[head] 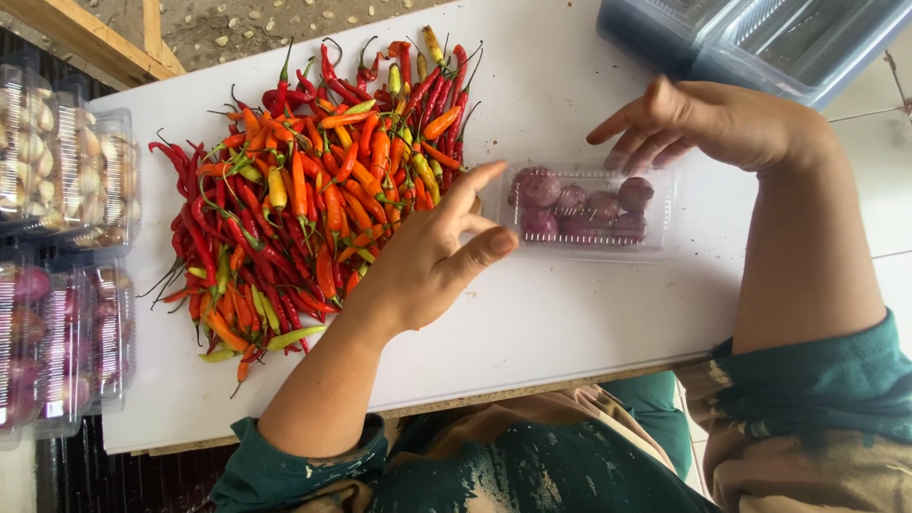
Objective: The person sorts shallots and chilies by hand on a white table and places the shallots into individual plastic containers, then stacks the filled containers.
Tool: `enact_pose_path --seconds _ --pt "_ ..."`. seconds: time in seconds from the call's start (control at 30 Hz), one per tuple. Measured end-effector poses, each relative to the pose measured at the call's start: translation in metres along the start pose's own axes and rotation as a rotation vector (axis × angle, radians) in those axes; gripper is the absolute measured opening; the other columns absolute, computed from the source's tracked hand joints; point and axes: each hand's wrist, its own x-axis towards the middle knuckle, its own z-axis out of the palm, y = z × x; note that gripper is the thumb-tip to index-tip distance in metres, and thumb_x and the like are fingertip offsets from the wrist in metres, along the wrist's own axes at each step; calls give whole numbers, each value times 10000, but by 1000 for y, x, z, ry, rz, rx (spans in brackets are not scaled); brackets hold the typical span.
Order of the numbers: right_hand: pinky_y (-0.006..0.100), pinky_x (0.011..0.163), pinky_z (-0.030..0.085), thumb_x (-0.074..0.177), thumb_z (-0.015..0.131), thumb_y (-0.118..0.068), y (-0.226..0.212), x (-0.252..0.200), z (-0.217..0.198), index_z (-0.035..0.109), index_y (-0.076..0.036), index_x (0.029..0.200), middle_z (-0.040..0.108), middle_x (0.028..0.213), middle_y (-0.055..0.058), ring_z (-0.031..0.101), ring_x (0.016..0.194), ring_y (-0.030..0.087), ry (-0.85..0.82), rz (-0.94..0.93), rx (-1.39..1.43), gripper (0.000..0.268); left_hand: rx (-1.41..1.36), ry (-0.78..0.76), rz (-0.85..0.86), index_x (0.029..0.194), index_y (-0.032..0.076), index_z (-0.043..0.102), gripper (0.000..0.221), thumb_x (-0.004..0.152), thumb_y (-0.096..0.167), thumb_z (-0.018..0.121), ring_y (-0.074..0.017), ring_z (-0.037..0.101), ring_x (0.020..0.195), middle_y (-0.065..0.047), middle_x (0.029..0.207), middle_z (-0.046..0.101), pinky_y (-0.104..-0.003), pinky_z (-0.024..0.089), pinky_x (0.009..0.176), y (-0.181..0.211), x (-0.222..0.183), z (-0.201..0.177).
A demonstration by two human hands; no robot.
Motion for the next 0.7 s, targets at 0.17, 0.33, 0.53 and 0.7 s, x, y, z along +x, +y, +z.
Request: enact_pose_path --seconds 0.17,0.33,0.53,0.7 --pt "330 903 486 931 625 -401 -17 6 12 791 -120 1195 790 1065 18 656 987 158 70 114 -398 420 115 7 -73 1557 262 332 1032 704 840 259 -273 728 743 -84 1269 749 -417 493 784 4 1 3" --pt "338 722 479 982 643 -313 -11 14 16 791 -140 999 801 873 30 657 784 176 60 104 -483 228 215 37 -107 1509 179 387 965 750 773 347 -295 736 766 -16 763 740 -463 487 679 10 2 3" --pt "336 690 484 1002 617 -317 -1 16 11 761 -131 908 722 784 38 617 730 177 -15 32 -553 253 137 -209 -188 1638 292 -135 1212 637 822 297 -332 743 1123 -132 1380 692 -514 511 920 13 4 6" --pt "353 740 616 1036 606 -205 4 17 7 752 -13 896 810 788 121 785 725 238 -83 74 -336 279 53 -172 -65 1615 319 -101 1123 741 748 457 -372 587 1344 -192 1683 303 -444 440 1030 0 1 10"
